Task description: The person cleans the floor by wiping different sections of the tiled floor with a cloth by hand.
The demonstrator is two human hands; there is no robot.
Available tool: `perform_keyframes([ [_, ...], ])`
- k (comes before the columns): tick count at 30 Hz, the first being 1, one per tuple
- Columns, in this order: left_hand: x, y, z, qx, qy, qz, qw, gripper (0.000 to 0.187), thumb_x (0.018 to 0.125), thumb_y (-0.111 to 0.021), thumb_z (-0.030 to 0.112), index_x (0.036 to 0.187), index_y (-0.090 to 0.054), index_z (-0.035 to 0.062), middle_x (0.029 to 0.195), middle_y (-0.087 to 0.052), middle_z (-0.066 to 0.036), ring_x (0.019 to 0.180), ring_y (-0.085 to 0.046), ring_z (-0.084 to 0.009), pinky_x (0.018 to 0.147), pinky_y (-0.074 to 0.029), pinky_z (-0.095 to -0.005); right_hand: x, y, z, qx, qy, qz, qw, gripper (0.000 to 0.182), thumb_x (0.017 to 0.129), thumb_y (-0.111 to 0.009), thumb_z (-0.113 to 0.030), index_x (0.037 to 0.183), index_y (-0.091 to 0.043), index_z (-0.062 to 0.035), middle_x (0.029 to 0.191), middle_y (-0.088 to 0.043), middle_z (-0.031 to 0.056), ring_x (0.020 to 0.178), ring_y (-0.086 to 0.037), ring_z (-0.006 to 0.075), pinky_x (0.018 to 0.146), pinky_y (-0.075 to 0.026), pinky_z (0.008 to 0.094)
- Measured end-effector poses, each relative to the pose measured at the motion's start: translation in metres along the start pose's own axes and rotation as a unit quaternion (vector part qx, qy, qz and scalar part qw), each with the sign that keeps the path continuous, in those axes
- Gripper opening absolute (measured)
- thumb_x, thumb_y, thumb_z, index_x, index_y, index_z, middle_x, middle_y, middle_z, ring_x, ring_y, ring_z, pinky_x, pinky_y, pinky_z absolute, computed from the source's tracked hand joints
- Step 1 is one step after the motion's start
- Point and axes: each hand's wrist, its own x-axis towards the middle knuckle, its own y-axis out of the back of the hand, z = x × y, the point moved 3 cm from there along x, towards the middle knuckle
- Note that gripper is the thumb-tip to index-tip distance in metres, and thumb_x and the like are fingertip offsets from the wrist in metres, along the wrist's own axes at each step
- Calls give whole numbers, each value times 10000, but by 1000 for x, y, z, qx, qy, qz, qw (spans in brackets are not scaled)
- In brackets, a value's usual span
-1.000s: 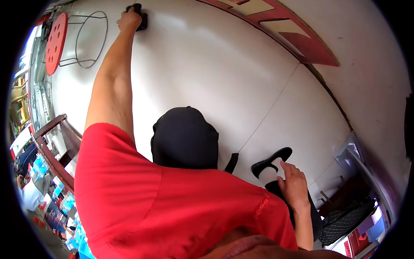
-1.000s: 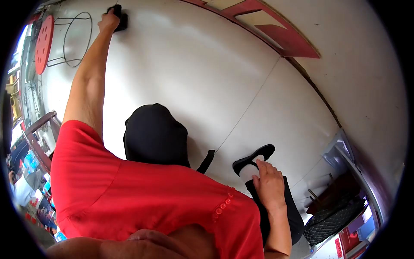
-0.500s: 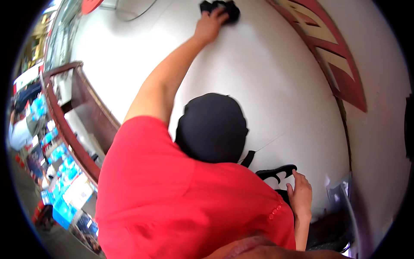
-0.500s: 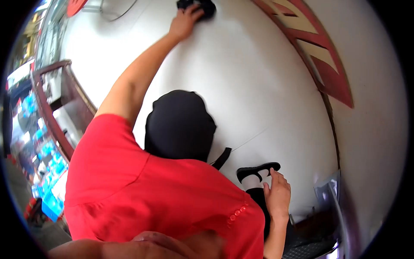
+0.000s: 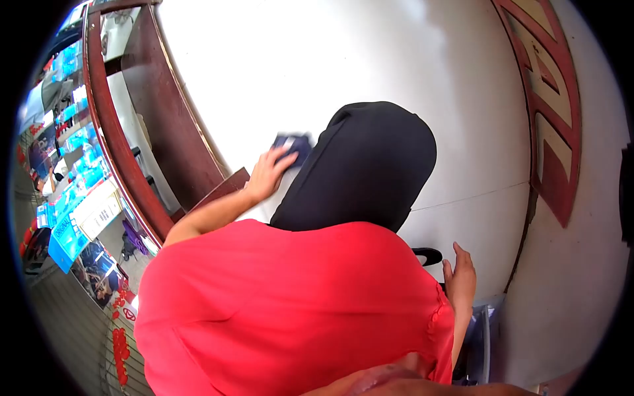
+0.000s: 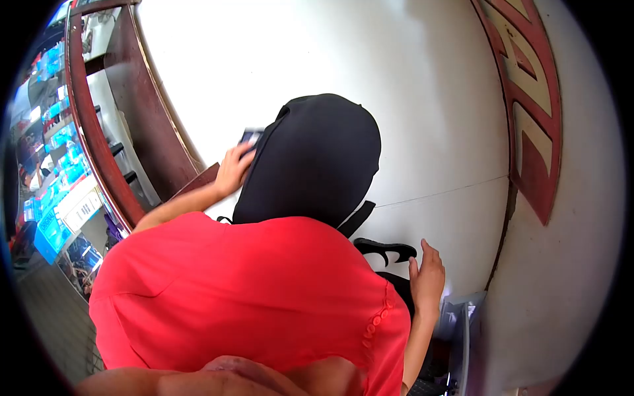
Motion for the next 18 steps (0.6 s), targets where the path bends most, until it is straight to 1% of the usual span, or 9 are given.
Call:
perform_keyframes([
  [1, -47, -5, 8, 0, 49, -50, 998, 513, 809, -648, 17, 1289, -606, 195, 1367, -504, -115, 1149, -510, -373, 969, -462, -458, 4, -1, 5, -5, 6, -4, 1000, 446, 910, -663, -134, 1326, -539, -34, 1222, -621, 183, 1091, -610, 385, 929, -488, 453],
  [3, -132, -40, 3, -22, 64, -199, 978, 394, 848, -615, 119, 1240, -621, 163, 1312, -538, -121, 1151, -526, -360, 948, -468, -452, 15, -5, 14, -11, 16, -17, 1000, 444, 912, -662, -139, 1325, -540, -34, 1235, -619, 183, 1092, -612, 385, 928, -492, 452],
  [5, -171, -78, -1, -24, 26, -308, 951, 373, 857, -598, 145, 1229, -623, 153, 1292, -546, -121, 1142, -534, -356, 939, -474, -451, 23, -9, 21, -19, 27, -31, 999, 441, 915, -660, -144, 1325, -542, -33, 1249, -617, 184, 1093, -615, 385, 928, -495, 451],
  [6, -168, -92, 1, -13, 3, -324, 946, 364, 862, -589, 158, 1224, -623, 148, 1282, -551, -121, 1138, -538, -355, 935, -477, -451, 28, -11, 24, -9, 21, -43, 999, 444, 915, -661, -145, 1327, -541, -33, 1262, -615, 184, 1100, -616, 383, 929, -499, 448],
  [10, -112, -130, 13, 27, -68, -337, 939, 341, 880, -555, 211, 1203, -627, 128, 1243, -568, -122, 1122, -555, -348, 917, -488, -449, 42, -11, 36, -4, -4, -66, 998, 454, 916, -662, -153, 1340, -545, -41, 1279, -616, 175, 1114, -628, 351, 936, -505, 426],
  [14, -55, -117, 1, -4, -112, -365, 924, 354, 904, -506, 280, 1185, -625, 102, 1178, -590, -126, 1089, -582, -338, 879, -514, -446, 50, -14, 44, 4, 1, -65, 998, 449, 917, -660, -160, 1340, -552, -54, 1276, -621, 161, 1088, -642, 320, 929, -511, 412],
  [16, -27, -98, -24, -79, -96, -226, 966, 312, 897, -536, 257, 1165, -606, 114, 1148, -584, -127, 1036, -594, -333, 808, -540, -443, 50, -13, 43, 12, -14, -65, 998, 450, 917, -660, -161, 1341, -551, -56, 1276, -621, 159, 1085, -644, 319, 929, -512, 412],
  [17, -3, -84, -35, -67, -114, -159, 978, 264, 899, -539, 202, 1148, -587, 130, 1134, -582, -139, 1027, -604, -335, 780, -552, -443, 49, -15, 43, 22, -27, -72, 997, 452, 917, -660, -161, 1343, -550, -58, 1275, -621, 158, 1082, -645, 318, 929, -513, 411],
  [18, 26, -70, -52, -30, -39, -208, 977, 223, 894, -543, 153, 1113, -580, 142, 1155, -584, -151, 1032, -608, -351, 808, -547, -447, 48, -17, 44, 23, -27, -75, 997, 452, 917, -660, -161, 1343, -550, -58, 1275, -621, 158, 1082, -645, 318, 929, -513, 411],
])
